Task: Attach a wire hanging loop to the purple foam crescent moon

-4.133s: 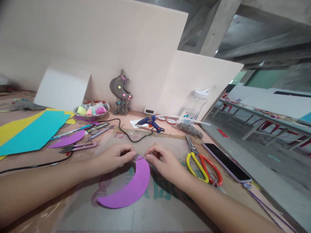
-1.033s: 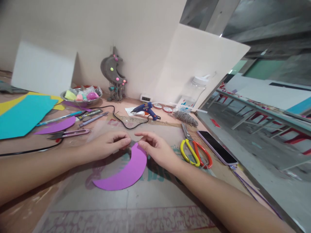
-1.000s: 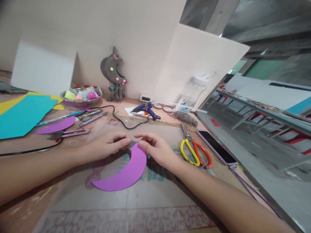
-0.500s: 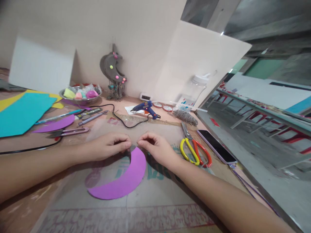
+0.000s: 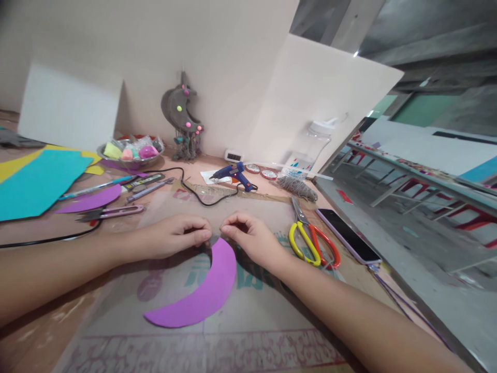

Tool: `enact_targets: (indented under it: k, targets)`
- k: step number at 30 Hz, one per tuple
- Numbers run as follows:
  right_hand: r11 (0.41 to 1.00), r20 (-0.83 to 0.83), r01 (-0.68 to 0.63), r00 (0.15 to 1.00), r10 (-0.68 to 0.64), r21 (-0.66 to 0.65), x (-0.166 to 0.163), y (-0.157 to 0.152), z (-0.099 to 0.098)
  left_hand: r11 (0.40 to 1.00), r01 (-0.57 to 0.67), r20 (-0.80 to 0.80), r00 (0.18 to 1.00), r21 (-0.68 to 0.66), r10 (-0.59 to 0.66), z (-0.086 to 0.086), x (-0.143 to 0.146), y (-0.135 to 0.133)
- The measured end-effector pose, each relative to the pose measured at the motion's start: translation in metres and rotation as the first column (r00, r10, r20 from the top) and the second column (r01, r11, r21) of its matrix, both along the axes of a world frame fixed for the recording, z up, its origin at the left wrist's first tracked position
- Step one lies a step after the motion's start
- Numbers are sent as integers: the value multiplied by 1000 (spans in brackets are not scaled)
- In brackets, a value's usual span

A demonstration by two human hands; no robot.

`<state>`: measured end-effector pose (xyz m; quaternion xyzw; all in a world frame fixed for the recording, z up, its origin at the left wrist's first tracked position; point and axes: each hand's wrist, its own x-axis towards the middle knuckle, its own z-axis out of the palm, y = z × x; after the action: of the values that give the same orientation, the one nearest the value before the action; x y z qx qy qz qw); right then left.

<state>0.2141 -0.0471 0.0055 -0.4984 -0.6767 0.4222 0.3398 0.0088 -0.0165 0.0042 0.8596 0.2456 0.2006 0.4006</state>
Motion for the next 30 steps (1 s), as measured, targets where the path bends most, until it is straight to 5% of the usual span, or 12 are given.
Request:
enact_targets:
  k: [9,17,30]
  targets:
    - [997,-13,69,998,-69,19,5,5,-2,1000,-7,15,1000,26,6,-4,1,1]
    - [964,-295,252,930,-218,82,15,12,-6,967,-248,55,966,-62,251,0,2,0]
    - [999,71,34,997,-33,-8,3,-3,2,946,-325,107,940,-3,324,-1,2,3]
